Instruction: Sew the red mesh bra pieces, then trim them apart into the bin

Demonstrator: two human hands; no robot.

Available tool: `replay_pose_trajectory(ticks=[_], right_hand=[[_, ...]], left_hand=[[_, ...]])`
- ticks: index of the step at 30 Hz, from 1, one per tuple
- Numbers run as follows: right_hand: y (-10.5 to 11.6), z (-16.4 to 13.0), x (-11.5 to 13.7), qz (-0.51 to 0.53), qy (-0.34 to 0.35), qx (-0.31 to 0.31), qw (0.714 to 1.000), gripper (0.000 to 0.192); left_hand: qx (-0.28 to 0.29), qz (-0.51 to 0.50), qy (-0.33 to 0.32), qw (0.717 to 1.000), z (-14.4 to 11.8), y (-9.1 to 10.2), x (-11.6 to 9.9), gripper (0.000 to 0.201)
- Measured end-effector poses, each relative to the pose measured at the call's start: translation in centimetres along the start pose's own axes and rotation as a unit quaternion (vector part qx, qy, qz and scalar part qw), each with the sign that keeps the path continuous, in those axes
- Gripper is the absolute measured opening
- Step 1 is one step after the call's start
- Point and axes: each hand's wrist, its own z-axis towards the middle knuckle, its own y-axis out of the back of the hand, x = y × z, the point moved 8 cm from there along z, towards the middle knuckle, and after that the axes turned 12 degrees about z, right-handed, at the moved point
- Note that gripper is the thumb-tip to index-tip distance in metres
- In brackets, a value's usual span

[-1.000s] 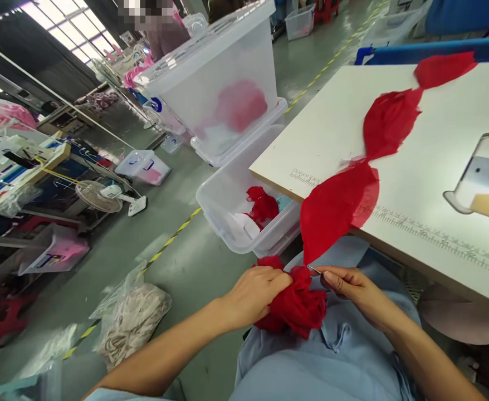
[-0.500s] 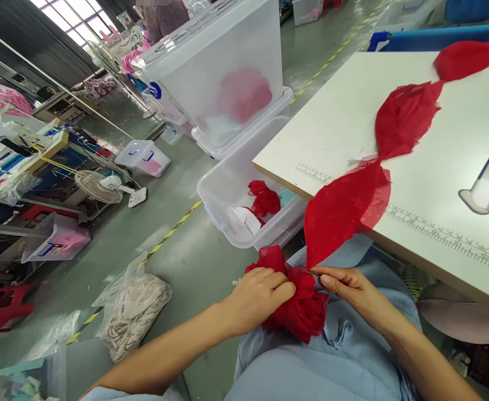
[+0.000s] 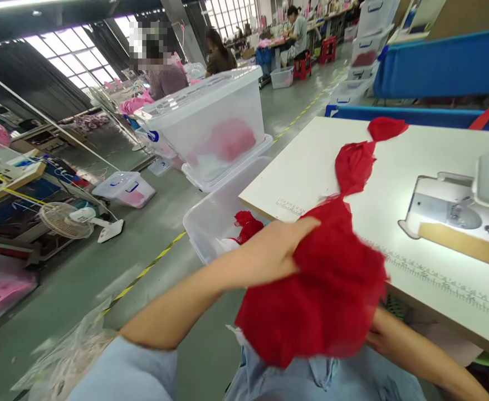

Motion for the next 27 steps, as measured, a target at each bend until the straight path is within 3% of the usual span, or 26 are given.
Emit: replay_pose_trajectory(ticks=[2,4,7,10,12,14,19,27], right_hand=[[0.7,-1.6,1.2,-0.03,-0.011,0.042,0.999,0.03],[1.0,-3.0,2.3,-0.035,-0.006,0.087,0.996,0.035],[1.7,-4.2,3.6,0.044,0.056,0.102,0.992,0.045],[3.0,-3.8,3.2,0.171,0.081,-0.003,0.982,0.044],[3.6,-2.8,2.0,0.248,0.05,-0.119,0.96,0.047],[2.9,-1.3,0.8,0.289,-0.001,-0.182,0.94,0.052],[-0.3,2.7,-0.3,0.27,-0.088,-0.156,0.946,0.064],[-1.5,3.0,-2.1,0.199,-0.13,-0.101,0.966,0.069]], left_hand=[[0.004,0.031,0.055,0.998,4.6,0.4,1.4,0.019],[0.044,0.124,0.123,0.984,8.1,-1.0,3.3,0.029],[0.083,0.202,0.125,0.968,9.4,-3.6,4.3,0.03],[0.095,0.162,0.052,0.981,6.1,-5.5,3.6,0.012],[0.118,0.103,0.03,0.987,2.3,-6.4,3.3,0.005],[0.143,0.036,0.036,0.988,-1.4,-7.0,3.5,0.005],[0.154,-0.063,0.07,0.984,-6.8,-7.7,3.9,0.008],[0.15,-0.011,0.066,0.986,-8.4,-8.1,3.2,0.017]])
